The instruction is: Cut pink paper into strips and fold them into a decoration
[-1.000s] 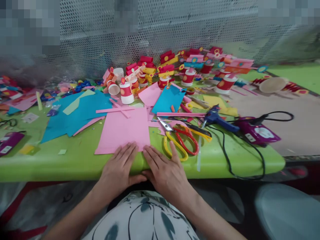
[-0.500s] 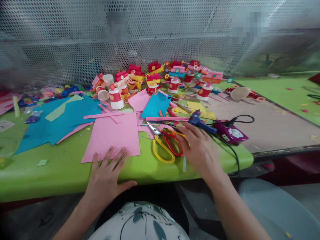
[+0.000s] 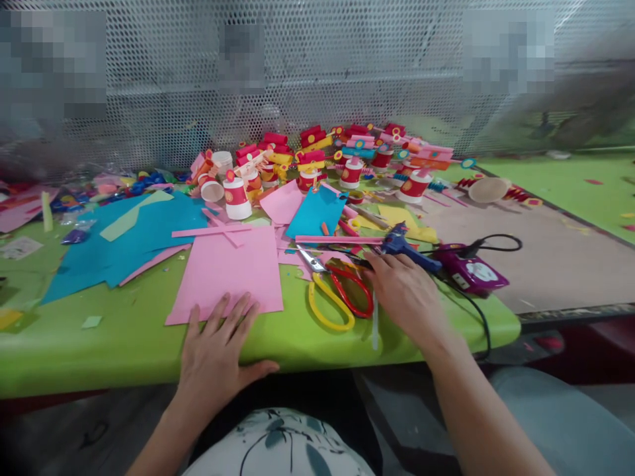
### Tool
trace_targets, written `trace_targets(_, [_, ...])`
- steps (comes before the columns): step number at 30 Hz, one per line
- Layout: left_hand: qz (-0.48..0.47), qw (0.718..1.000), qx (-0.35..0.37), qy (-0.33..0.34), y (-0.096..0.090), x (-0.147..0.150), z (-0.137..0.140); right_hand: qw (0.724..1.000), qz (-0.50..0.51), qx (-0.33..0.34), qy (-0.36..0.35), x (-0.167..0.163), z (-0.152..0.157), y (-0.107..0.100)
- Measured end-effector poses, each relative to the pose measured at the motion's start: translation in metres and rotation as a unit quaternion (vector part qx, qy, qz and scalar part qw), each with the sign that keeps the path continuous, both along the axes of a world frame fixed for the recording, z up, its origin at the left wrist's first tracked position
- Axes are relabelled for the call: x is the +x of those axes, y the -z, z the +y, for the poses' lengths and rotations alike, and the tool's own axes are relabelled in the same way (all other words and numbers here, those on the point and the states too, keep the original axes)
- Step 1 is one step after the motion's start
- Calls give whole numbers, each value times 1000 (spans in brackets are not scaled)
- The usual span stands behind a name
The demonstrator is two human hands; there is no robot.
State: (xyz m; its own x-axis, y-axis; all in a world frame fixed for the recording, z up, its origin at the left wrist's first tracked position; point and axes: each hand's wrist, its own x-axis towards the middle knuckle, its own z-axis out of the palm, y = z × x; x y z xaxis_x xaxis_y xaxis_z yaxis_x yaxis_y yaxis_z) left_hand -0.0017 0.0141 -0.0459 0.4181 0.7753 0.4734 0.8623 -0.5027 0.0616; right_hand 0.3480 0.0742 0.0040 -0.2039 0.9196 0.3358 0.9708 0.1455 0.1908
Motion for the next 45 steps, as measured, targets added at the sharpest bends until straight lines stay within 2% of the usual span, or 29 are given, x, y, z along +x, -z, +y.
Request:
trace_targets(5, [-10,1000,24,5,0,1,1,995,12,52,80,3,-21,-1])
trace_targets(9, [-13,999,29,15,3,-4,1,984,95,30,147,13,-49,-1])
trace_targets(14, [-20,999,36,26,3,-9,-1,952,290,52,77,18,-78,2])
trace_targets(17, [-34,999,25,19,-4,-10,-2,924,379,8,58,5,-88,7])
trace_targets(20, [-31,999,1,25,-15,-12,2,905,422,-40,26,-20,-95,13])
trace_targets(24, [-30,998,-16,43,-30,-20,18,903,421,-81,-35,-54,-103,18])
trace_targets(27, [-31,994,-64,80,-35,-27,37,909,407,-76,-45,-70,-109,20])
trace_targets(31, [-62,981,-129,131,-36,-35,52,934,351,-53,-42,-81,-113,22])
trace_targets(36, [-119,963,-188,150,-39,-39,53,955,289,-25,-53,-91,-115,21])
trace_targets(45, [-123,960,-195,158,-39,-38,54,955,275,-17,-104,-91,-115,23])
